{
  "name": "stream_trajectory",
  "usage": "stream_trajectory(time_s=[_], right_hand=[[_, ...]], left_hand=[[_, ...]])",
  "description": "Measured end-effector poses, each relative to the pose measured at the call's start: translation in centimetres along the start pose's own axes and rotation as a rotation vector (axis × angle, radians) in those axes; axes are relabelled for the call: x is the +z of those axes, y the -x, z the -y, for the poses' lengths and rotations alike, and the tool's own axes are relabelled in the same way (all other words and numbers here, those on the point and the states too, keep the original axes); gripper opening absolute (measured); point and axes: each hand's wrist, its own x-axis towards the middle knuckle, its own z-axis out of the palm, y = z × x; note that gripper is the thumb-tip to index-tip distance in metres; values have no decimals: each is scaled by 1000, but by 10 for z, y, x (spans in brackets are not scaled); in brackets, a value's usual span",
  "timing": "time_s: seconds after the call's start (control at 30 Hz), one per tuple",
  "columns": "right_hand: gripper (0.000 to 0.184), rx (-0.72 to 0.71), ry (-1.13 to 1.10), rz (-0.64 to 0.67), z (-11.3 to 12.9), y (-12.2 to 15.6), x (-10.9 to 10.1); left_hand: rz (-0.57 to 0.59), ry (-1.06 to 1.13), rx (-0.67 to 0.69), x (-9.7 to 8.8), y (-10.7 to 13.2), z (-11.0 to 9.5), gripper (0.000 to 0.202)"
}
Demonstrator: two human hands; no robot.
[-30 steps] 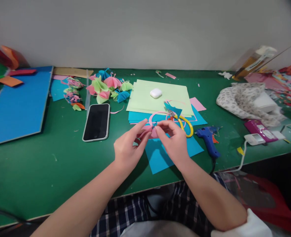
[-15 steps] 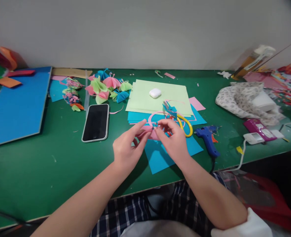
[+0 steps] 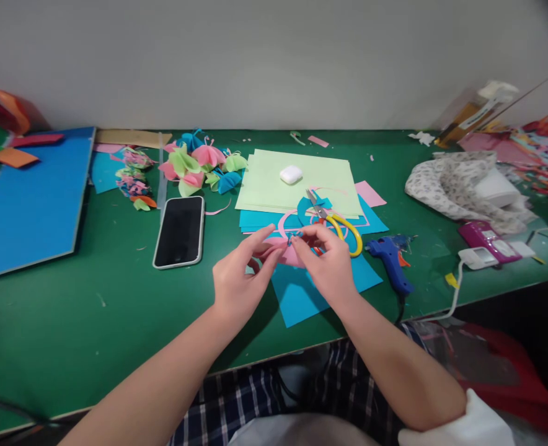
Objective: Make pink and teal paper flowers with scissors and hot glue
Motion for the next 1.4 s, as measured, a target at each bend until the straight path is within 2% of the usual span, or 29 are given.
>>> stream_trajectory(time_s=[0.6,0.9,1.07,1.23,1.4], right_hand=[[11,16,-16,-84,3,2,3],[12,30,-48,-60,3,2,4],[13,34,-77,-44,3,2,3],[14,-103,48,-27,4,3,3],[11,-168,108,-16,3,3,5]], left_hand=[[10,-55,37,0,2,0,34],[39,-25,-7,0,2,0,34],[14,51,-147,-1,-2,0,33],[4,199,-363,-4,-7,0,37],[21,235,-390,-3,-7,0,39]])
